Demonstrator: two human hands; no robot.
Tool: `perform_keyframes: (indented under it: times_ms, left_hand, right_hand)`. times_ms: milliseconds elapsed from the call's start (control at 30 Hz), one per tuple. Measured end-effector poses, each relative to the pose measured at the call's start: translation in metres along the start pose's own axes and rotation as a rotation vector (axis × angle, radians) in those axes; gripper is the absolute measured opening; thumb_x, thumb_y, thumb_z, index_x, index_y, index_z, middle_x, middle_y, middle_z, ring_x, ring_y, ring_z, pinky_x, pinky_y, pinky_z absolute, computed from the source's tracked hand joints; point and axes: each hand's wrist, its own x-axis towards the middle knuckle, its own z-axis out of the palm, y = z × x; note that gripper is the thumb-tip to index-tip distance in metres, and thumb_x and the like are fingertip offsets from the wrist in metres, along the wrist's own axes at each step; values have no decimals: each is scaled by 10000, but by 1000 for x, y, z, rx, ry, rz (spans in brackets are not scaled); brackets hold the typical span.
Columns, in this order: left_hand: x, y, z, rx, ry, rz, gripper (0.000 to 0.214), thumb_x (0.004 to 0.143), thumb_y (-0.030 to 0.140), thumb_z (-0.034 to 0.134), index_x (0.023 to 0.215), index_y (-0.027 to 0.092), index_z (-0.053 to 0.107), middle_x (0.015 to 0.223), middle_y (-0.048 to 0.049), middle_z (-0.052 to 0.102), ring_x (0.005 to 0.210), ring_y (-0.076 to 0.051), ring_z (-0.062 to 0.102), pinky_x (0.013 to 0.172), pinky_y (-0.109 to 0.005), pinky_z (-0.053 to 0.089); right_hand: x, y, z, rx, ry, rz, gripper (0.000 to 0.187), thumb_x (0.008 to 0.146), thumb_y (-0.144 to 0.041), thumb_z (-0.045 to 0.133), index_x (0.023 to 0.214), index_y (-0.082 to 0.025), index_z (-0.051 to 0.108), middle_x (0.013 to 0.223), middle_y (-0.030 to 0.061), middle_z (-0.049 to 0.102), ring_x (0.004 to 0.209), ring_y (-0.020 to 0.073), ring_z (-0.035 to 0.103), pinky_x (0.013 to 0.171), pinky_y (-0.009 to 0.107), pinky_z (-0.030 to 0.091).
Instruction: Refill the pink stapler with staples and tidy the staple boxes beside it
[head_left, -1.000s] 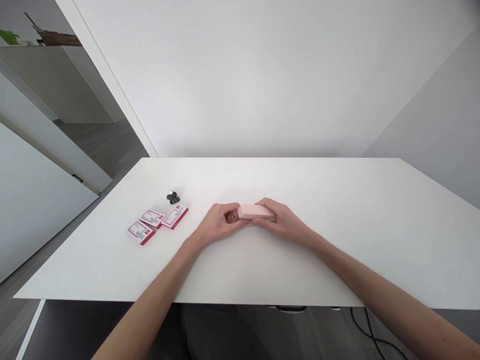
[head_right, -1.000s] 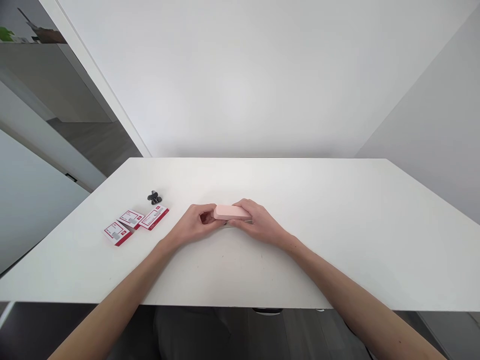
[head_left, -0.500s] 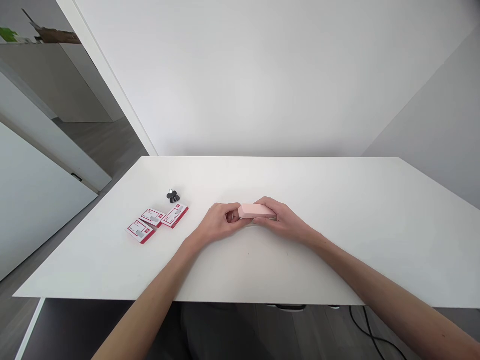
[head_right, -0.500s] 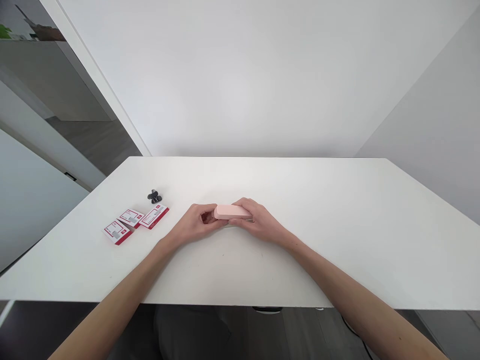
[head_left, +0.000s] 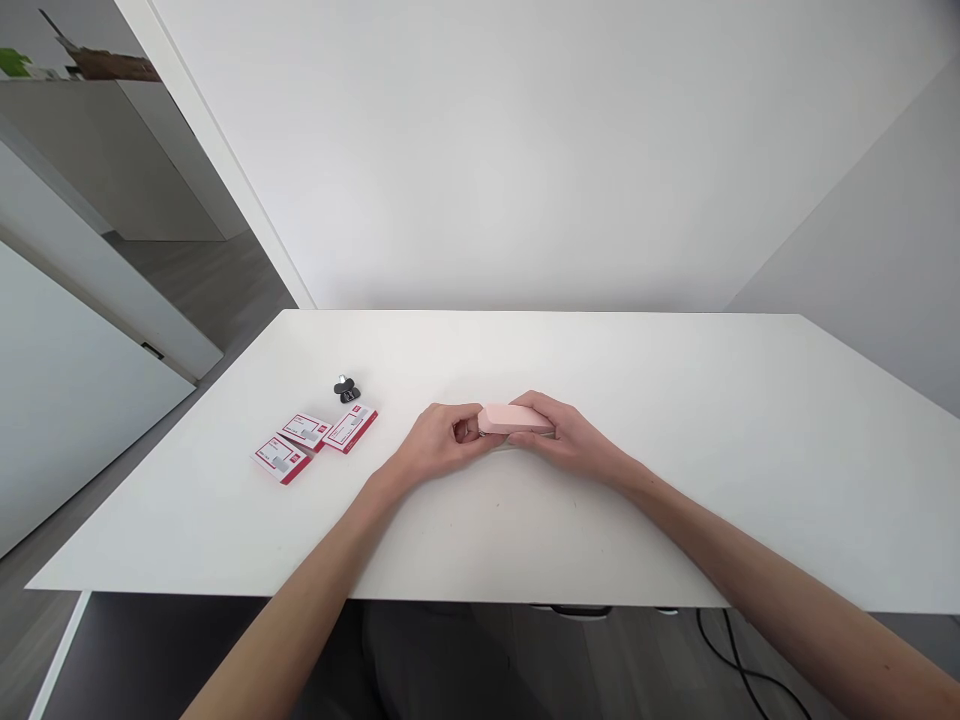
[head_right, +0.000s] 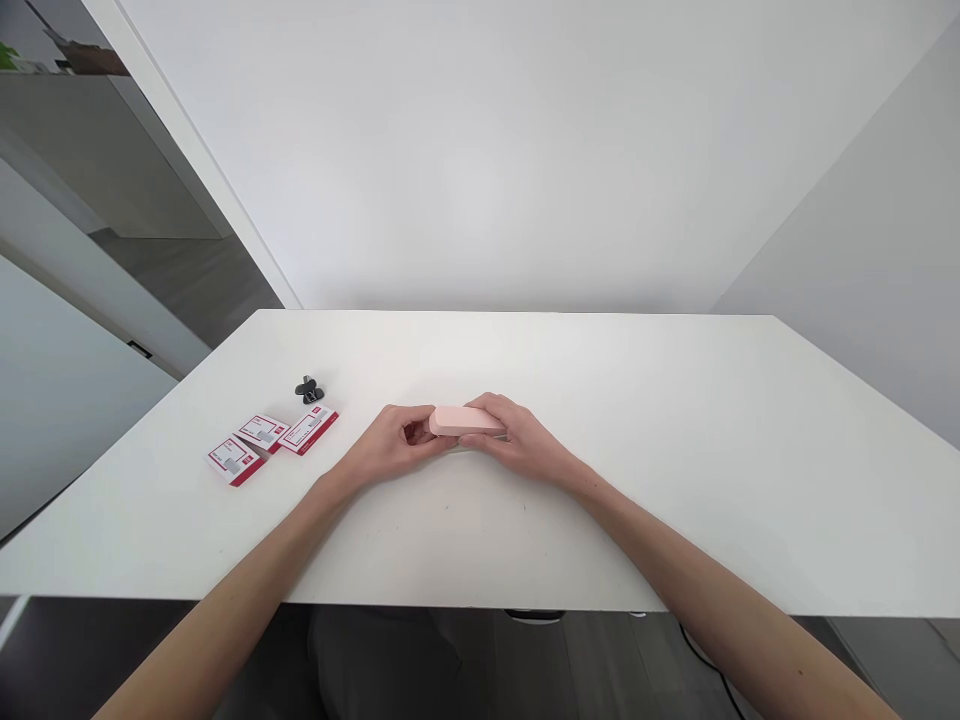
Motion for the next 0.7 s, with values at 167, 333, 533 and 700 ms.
perform_keyframes:
  times_ms: [167,333,533,700]
  left_hand:
    - [0,1,0,-3,-5,0,462,901,521,674,685,212,407,644,46,337,616,-115,285,572,-286,219]
    - [1,0,0,-7,-4,-2,454,902,520,678,690,210,423,647,48,340,615,-113,287,570,-283,222]
    - [1,1,0,-12,7,-10,450,886,514,701,677,209,445,633,50,339,608,-113,282,566,-287,214]
    - [0,1,0,-22,9,-19,455,874,537,709,678,210,461,631,50,333,607,-115,281,564,-286,221]
  right_hand:
    - [0,1,0,3,-3,4,319,1018,-566,624,1154,-278,639,1119,58,699,1005,255,635,799,373,496]
    - [0,0,-1,19,-6,4,320,1014,-560,631,1154,-272,637,1125,57,696,995,245,630,785,361,492]
    - [0,0,-1,49,-8,11,311,1009,-551,643,1154,-276,643,1133,56,692,987,239,625,757,344,495]
    - [0,1,-1,53,-4,11,341,1002,-574,646,1162,-273,644,1128,57,696,980,240,628,771,349,506]
